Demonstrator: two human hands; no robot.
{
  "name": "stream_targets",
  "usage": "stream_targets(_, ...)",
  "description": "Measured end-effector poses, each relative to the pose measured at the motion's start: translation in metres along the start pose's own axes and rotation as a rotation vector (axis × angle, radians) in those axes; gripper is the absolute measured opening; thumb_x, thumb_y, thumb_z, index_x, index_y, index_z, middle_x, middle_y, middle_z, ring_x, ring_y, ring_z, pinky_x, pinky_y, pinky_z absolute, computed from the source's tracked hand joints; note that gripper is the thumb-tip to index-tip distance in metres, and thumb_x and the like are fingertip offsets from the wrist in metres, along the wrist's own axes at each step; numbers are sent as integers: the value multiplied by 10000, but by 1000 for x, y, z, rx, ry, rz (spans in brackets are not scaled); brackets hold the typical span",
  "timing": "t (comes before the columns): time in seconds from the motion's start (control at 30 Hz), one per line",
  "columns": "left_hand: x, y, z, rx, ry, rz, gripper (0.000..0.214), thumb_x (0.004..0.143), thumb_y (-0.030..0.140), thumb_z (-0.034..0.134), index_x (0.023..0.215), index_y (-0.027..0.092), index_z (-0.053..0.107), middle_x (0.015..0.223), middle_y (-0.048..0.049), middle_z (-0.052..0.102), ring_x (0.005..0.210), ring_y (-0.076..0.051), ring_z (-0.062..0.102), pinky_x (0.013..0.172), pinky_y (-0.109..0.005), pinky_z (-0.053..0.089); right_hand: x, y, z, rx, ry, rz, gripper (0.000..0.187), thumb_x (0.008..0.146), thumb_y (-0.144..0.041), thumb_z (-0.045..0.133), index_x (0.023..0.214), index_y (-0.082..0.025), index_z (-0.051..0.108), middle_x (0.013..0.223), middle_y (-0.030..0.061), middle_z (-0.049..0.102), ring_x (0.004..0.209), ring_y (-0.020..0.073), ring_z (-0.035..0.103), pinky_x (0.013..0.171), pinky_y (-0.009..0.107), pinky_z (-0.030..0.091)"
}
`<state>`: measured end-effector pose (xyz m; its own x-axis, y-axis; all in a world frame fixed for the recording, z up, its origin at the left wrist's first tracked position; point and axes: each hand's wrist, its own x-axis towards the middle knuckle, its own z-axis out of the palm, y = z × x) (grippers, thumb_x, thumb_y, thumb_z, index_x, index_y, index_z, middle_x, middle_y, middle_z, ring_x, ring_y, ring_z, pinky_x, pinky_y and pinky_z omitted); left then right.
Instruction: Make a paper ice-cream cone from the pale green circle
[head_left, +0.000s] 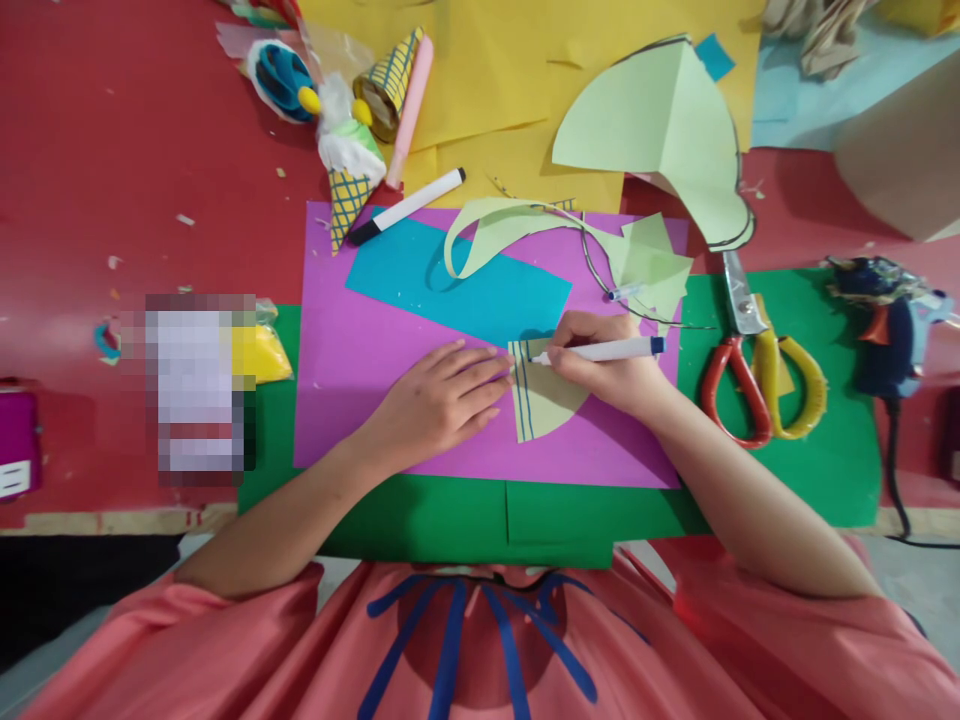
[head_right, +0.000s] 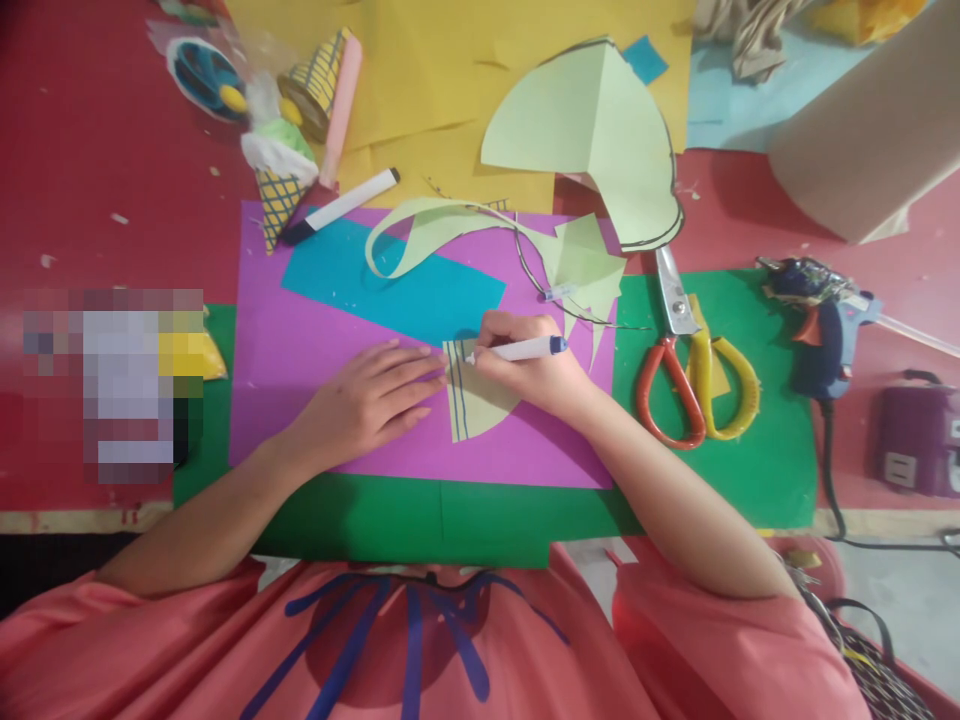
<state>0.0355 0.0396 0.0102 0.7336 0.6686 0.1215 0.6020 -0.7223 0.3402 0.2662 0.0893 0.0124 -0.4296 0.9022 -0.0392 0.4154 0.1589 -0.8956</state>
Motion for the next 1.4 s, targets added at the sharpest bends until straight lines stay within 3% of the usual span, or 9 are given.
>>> stream_targets(0.17,0,0,-1,-9,-4,-3,298,937,228,484,1206,171,599,1328,-64,588,1251,-222,504,1080,-443,398,-13,-3,1,96,11,100,101,796,-239,583,722,-176,556,594,-18,564,521,96,476,491,232,337)
stream_targets(0.4,1,0,-2,-19,-12,-12,304,939,226,481,1216,169,593,1340,-67,579,1264,-216,494,1089,-440,391,-23,-4,6,10,61,83,118,820,-279,589,778,-169,594,633,-3,614,558,112,534,556,246,385)
stream_targets(0.6,0,0,-2,-18,-6,-9,300,940,226,480,1206,155,598,1331,-72,585,1260,-223,498,1079,-444,400,-19,0,8,-1,70,115,117,813,-278,591,772,-168,596,602,-8,615,514,105,518,534,243,382)
stream_targets(0.8,1,1,-3,-22,-9,-9,294,940,229,479,1197,161,603,1331,-73,586,1257,-221,503,1086,-448,395,-18,-2,5,-32,7,70,133,778,-228,577,659,-171,559,502,-42,499,472,85,439,493,226,341)
stream_targets(1.03,1,0,-2,-34,-8,-18,301,934,224,488,1210,176,598,1331,-73,586,1263,-221,501,1080,-453,401,-19,-1,6,-29,48,102,139,806,-293,579,737,-173,571,576,-15,575,515,106,500,541,242,385)
stream_targets(1.27,1,1,-3,-7,-5,-1,288,939,222,479,1189,157,606,1331,-69,586,1257,-222,504,1086,-449,397,-19,-2,2,-17,-39,36,136,767,-204,573,640,-173,535,516,-48,482,482,75,407,496,226,313)
stream_targets(1.4,0,1,-2,-9,-7,-7,296,939,229,481,1203,170,602,1332,-70,585,1264,-218,500,1086,-448,397,-20,-2,3,-6,-21,78,144,782,-245,575,658,-178,540,514,-49,474,484,81,404,496,228,315)
